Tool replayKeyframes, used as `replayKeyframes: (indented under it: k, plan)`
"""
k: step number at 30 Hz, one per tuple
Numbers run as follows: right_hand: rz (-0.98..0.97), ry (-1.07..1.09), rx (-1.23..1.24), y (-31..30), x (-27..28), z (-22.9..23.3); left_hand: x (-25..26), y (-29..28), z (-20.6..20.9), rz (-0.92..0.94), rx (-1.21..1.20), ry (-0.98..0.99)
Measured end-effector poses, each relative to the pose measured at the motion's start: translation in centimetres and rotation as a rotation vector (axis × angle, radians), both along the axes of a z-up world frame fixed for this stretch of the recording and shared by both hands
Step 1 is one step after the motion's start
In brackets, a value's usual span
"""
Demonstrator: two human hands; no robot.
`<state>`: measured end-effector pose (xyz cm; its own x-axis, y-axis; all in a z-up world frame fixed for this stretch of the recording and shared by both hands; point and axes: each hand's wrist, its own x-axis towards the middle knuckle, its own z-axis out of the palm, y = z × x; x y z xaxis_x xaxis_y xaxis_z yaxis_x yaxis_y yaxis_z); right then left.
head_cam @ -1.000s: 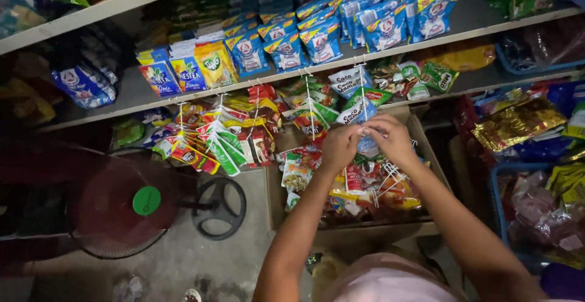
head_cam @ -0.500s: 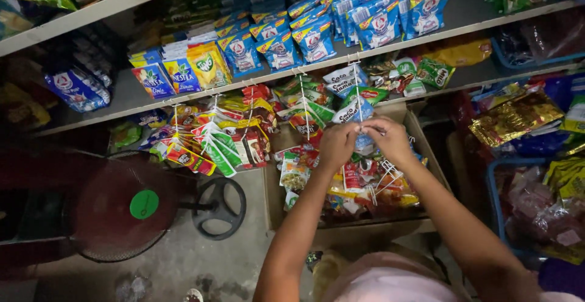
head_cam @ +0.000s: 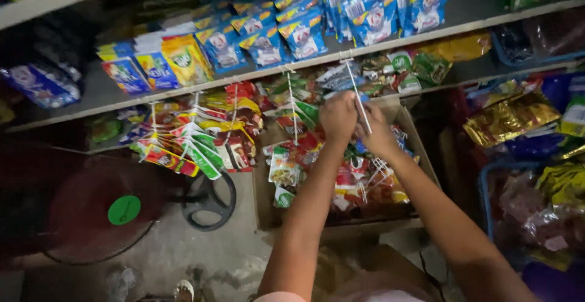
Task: The person organizes various snack packets in a small store. They repeatedly pick up packets from a cardboard box on the floor and hang them on a wire rack attached to the shelf. The person handles multiple types of snack packets, including green, red, and yellow packages, arranging them in rows.
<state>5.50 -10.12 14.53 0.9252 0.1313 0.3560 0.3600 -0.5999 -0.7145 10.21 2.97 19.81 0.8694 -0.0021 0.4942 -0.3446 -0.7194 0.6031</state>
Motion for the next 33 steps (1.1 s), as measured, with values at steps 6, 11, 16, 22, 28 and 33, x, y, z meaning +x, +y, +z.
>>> replayKeyframes:
  k: [6, 11, 16, 22, 28, 33]
  plan:
    - [-0.042, -0.057, -0.016, 1.3, 1.6, 1.7, 2.5, -0.1, -0.9, 0.078, -0.004, -0.039]
    - [-0.022, -0.099, -0.030, 2.3, 0.4, 1.6, -2.4, 1.2, -0.9, 0.052, 0.062, -0.021]
    - [-0.114, -0.015, 0.068, 4.1, -2.8, -5.3, -10.5, 4.3, -8.9, -0.211, 0.007, -0.027]
    - [-0.333, 0.110, 0.021, 11.0, -10.4, -17.4, -16.0, 12.4, -20.4, -0.317, -0.321, 0.432]
    - [-0.201, 0.741, 0.236, 19.9, -16.1, -29.4, -19.8, 24.7, -34.4, -0.037, -0.208, 0.646]
    - [0.360, 0.666, -0.103, 24.5, -16.3, -42.0, -18.7, 31.9, -46.3, 0.294, -0.251, 1.004]
